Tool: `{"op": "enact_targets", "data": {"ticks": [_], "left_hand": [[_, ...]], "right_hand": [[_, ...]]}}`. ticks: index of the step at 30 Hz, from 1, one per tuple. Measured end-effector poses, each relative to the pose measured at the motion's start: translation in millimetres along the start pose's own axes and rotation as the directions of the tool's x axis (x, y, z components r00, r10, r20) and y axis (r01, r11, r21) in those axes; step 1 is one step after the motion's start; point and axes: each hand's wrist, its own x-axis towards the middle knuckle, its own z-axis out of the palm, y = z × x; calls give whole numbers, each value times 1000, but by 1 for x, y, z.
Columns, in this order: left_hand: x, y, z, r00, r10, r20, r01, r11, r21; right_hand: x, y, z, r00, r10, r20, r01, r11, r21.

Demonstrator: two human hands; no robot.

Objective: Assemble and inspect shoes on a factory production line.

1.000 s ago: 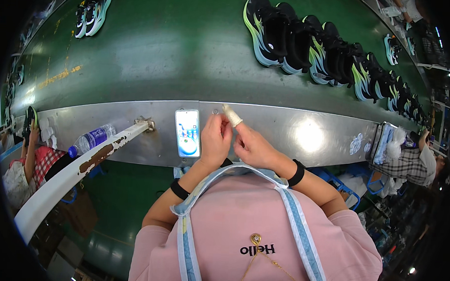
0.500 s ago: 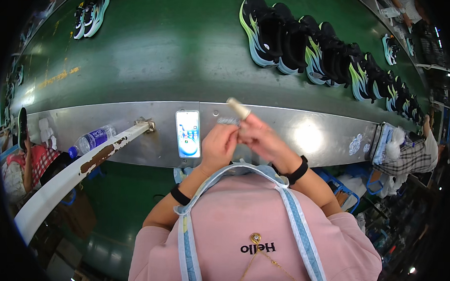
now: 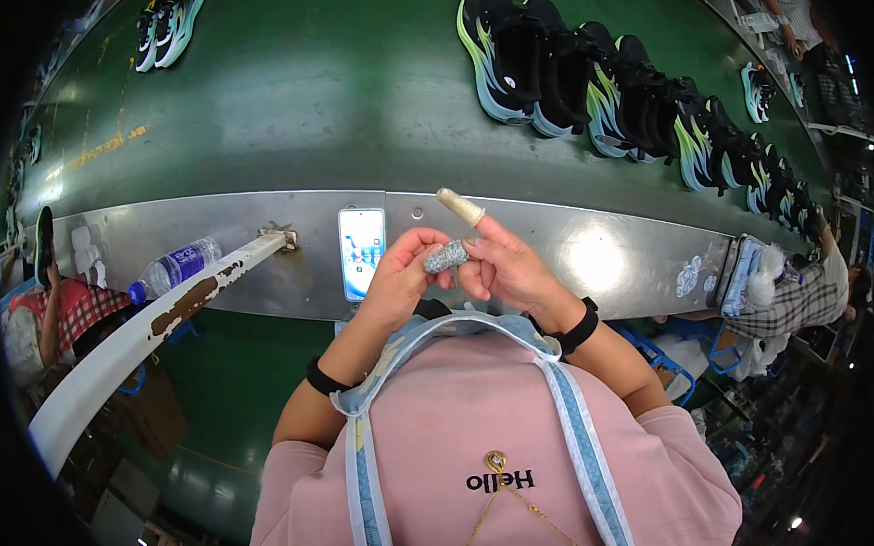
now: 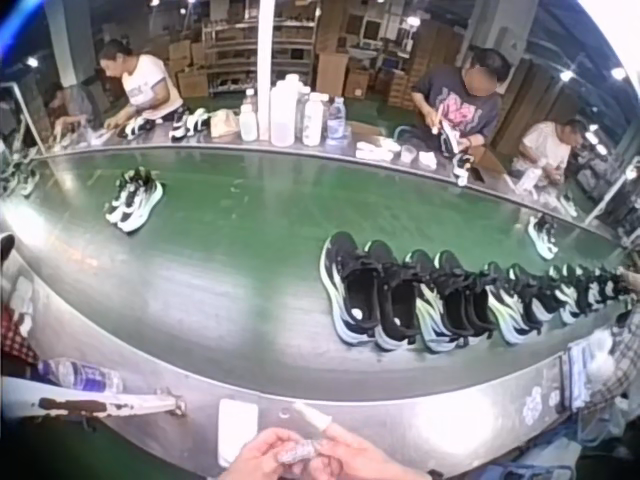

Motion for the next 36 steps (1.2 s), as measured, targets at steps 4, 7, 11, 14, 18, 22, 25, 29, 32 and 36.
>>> {"op": "enact_targets", "data": {"ticks": [4, 7, 11, 14, 18, 22, 25, 29, 32, 36], "left_hand": [[1, 4, -10, 980, -127, 155, 118, 991, 68], [1, 2, -7, 976, -158, 152, 131, 976, 174], [-3, 4, 14, 971, -183, 157, 152, 969, 193], [-1, 0, 14, 962, -155, 225, 152, 988, 30], [7, -7, 24, 993, -116, 28, 114, 993, 36], [9, -3, 27, 993, -3, -120, 9, 999, 49], [9, -15, 23, 948, 221, -229, -179, 965, 191], [9, 0, 30, 775, 632, 15, -342, 399, 851], [12, -7, 36, 726, 686, 39, -364, 336, 869], [20, -8, 45, 669, 743, 11, -361, 312, 879]], "right_hand": [[-4, -7, 7, 990, 53, -130, -64, 995, -79], [-8, -10, 9, 979, 140, -148, -164, 973, -161], [-19, -15, 8, 976, 175, 134, -152, 975, -162], [-12, -11, 33, 1000, 13, -12, -13, 998, 62], [3, -6, 0, 987, -91, 129, 73, 989, 132], [1, -8, 3, 988, -64, -143, 83, 988, 132], [0, -10, 0, 999, -47, -18, 49, 992, 120], [6, -9, 5, 977, -138, -164, 162, 976, 146], [8, -10, 16, 983, -148, -110, 161, 979, 122], [11, -12, 21, 981, -174, -85, 189, 956, 224]]}}
